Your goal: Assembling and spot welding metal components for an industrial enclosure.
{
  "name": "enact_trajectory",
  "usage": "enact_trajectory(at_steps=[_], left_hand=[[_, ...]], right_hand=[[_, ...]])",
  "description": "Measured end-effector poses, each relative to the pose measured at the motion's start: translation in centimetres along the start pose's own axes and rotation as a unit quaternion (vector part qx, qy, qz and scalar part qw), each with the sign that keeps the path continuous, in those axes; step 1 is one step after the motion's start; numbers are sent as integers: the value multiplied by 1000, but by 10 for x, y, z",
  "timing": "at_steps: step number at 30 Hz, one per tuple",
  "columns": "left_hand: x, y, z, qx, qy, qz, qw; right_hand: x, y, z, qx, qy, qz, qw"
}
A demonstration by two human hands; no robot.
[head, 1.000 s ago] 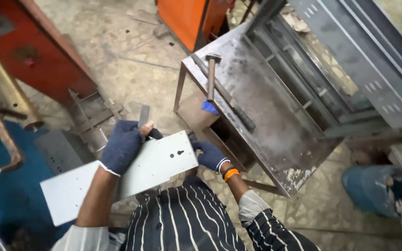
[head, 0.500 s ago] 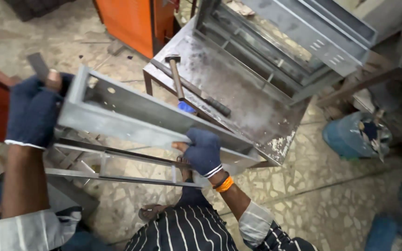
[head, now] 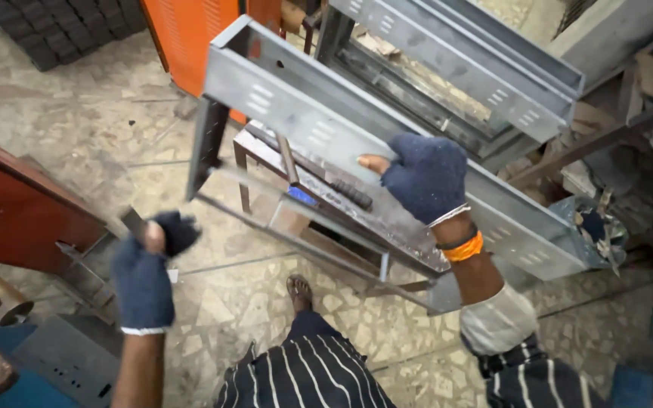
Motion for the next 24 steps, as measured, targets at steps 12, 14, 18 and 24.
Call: enact_trajectory(at_steps=[12,14,18,24], left_hand=[[16,-122,84,21,-34,-225,974],[26,-123,97,13,-34,-234,971],[46,-131,116,-7,-35,-255,966],[65,-146,139,1,-44,-281,959]], right_hand=[[98,127,38,-94,14,-15,995],[114,150,56,-89,11,-14,996],[142,185,92,-101,24,-9,995],[168,233,154,-106,11,36,994]])
Point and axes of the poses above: each hand's wrist, its own x-axis towards the middle knuckle, its own z-axis out of the palm, y = z × x, the point moved 7 cm from there along x, towards the middle knuckle, and after that the axes turned 13 degrees about -y, right-handed, at the moved point
